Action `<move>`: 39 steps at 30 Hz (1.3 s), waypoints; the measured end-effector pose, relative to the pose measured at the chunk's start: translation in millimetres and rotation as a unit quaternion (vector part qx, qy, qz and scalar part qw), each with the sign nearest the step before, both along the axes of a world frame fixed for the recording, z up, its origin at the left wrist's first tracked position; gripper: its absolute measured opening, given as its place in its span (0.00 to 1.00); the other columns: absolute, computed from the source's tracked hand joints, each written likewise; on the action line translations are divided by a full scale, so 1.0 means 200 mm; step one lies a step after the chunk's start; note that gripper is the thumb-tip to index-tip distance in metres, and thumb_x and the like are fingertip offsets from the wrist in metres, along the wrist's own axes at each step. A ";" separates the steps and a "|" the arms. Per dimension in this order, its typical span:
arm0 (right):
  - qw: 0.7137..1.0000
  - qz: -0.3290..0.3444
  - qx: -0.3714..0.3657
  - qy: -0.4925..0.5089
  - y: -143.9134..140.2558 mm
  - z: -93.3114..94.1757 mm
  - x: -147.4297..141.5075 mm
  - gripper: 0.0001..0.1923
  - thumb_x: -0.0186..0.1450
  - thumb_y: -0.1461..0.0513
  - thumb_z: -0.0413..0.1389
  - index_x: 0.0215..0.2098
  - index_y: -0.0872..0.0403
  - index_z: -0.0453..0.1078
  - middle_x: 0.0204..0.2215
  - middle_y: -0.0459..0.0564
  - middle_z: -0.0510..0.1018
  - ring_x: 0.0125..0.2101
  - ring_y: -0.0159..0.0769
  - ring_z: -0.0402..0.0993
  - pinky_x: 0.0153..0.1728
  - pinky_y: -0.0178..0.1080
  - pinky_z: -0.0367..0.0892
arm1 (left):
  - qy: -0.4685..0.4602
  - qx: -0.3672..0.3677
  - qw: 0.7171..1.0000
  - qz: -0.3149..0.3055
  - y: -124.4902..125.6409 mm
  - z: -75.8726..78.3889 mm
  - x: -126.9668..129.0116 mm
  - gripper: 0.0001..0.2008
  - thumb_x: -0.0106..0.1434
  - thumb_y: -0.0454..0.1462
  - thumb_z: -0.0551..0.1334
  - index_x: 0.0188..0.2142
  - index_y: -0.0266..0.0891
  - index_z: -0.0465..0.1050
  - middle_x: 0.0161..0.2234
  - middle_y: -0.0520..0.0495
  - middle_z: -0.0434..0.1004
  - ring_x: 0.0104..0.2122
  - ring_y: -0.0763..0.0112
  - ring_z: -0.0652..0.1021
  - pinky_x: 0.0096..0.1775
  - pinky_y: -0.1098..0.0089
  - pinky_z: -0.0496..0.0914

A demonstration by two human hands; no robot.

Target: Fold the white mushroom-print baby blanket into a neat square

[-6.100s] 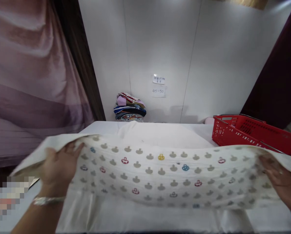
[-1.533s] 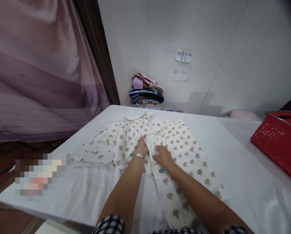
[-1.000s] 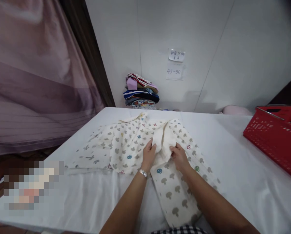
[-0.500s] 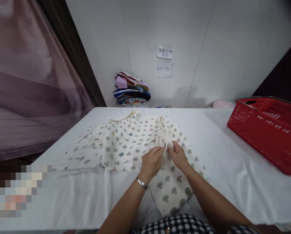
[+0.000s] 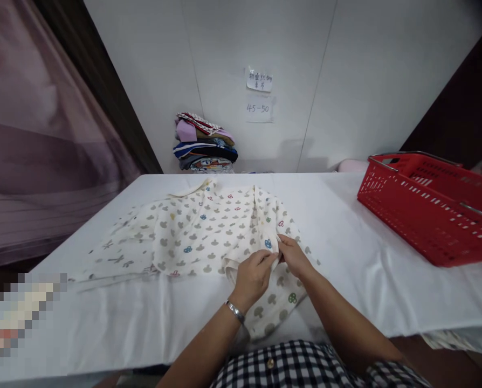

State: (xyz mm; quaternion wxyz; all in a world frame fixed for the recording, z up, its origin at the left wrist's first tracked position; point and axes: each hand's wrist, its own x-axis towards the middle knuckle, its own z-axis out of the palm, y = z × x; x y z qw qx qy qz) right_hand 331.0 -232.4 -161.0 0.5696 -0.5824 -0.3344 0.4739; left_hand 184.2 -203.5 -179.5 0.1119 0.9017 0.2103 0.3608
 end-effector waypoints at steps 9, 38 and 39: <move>0.995 0.011 -0.005 0.095 -0.07 0.00 0.03 0.13 0.53 0.53 0.56 0.30 0.54 0.71 0.18 0.43 0.71 0.18 0.28 0.63 0.18 0.31 0.60 | 0.001 0.024 0.999 -0.038 -0.06 0.01 0.03 0.20 0.60 0.27 0.51 0.50 0.41 0.67 0.44 0.47 0.74 0.39 0.68 0.71 0.41 0.66 0.69; 0.993 -0.072 0.094 0.012 -0.16 0.41 0.53 0.17 0.48 0.54 0.63 0.31 0.57 0.71 0.22 0.46 0.74 0.22 0.31 0.68 0.24 0.35 0.65 | -0.018 -0.089 0.994 -0.067 -0.05 0.00 0.14 0.24 0.60 0.43 0.59 0.56 0.44 0.60 0.51 0.42 0.69 0.49 0.62 0.70 0.49 0.59 0.68; 0.993 -0.074 0.091 0.007 -0.16 0.42 0.55 0.17 0.48 0.54 0.63 0.31 0.57 0.71 0.22 0.46 0.74 0.22 0.31 0.68 0.24 0.35 0.65 | -0.025 -0.112 0.991 -0.071 -0.06 0.00 0.15 0.24 0.60 0.44 0.59 0.56 0.44 0.61 0.51 0.43 0.69 0.49 0.63 0.71 0.48 0.60 0.68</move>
